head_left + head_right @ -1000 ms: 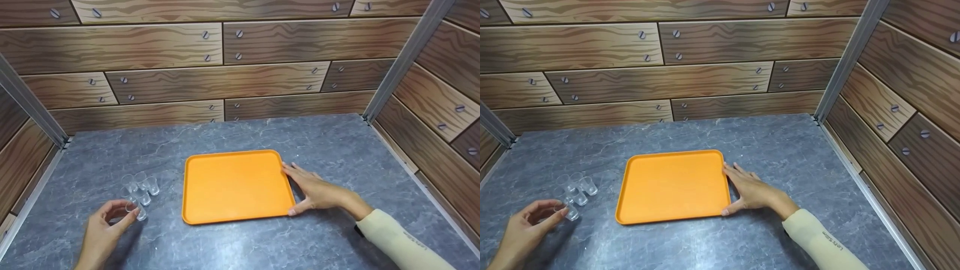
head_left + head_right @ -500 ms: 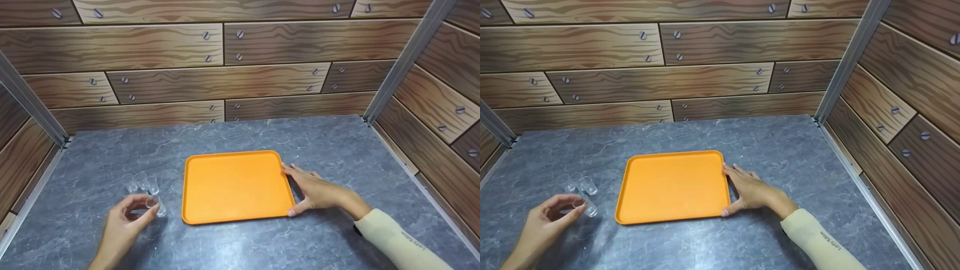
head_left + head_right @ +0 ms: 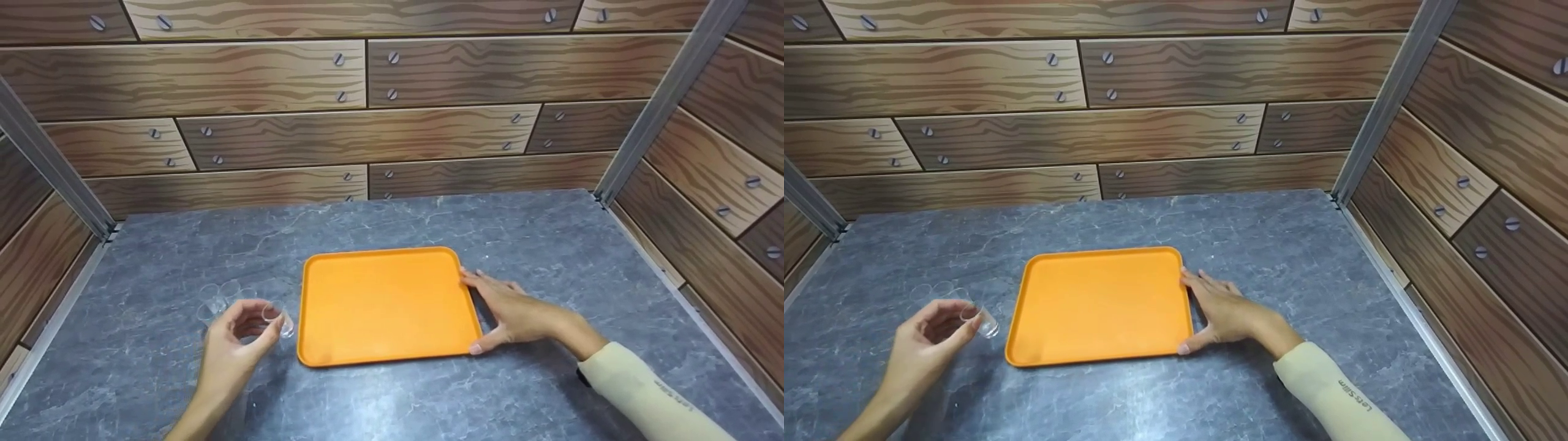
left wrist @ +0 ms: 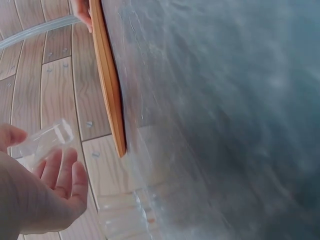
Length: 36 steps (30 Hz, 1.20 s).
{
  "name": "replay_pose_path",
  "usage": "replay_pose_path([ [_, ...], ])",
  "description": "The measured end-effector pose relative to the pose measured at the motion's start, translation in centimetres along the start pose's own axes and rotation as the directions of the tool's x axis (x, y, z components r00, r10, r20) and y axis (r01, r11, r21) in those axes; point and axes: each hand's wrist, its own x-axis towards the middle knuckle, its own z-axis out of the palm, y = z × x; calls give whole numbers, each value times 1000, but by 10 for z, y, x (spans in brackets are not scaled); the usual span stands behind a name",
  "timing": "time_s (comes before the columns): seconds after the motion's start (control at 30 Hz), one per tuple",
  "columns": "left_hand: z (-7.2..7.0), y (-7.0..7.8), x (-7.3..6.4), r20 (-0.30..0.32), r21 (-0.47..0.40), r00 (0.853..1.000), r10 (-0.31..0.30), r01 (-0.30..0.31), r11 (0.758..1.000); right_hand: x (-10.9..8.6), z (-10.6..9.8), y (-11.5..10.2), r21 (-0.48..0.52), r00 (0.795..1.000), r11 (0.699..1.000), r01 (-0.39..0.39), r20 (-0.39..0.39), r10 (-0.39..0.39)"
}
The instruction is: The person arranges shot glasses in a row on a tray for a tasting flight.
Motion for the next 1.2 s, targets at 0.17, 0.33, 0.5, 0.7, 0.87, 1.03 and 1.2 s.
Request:
replay_pose_path([
  [0.17, 14, -2, 4, 31, -55, 999, 37, -35, 998, 2, -1, 0, -5, 1000, 1000, 7, -4, -7],
  [0.33, 32, -2, 7, 44, -68, 999, 10, -7, 998, 1, 0, 0, -3, 1000, 1000, 11, -3, -11],
  [0.5, 51, -1, 9, 35, -81, 999, -3, 6, 997, 1, -1, -3, -6, 1000, 1000, 19, 1, -19],
  [0.7, 73, 1, 11, 60, -128, 998, -17, 24, 992, 1, -1, -3, -10, 1000, 1000, 11, 7, -11],
  [0.87, 89, 2, 14, 94, -169, 995, -18, 34, 985, 1, 0, -4, -8, 1000, 1000, 8, 9, -8],
  [1.03, 106, 2, 19, 119, -210, 993, -10, 35, 977, 1, 0, -3, -4, 1000, 1000, -2, 13, 2],
  [1.2, 126, 4, 23, 151, -231, 988, -20, 55, 972, 2, -1, -2, -11, 1000, 1000, 10, 13, -10],
])
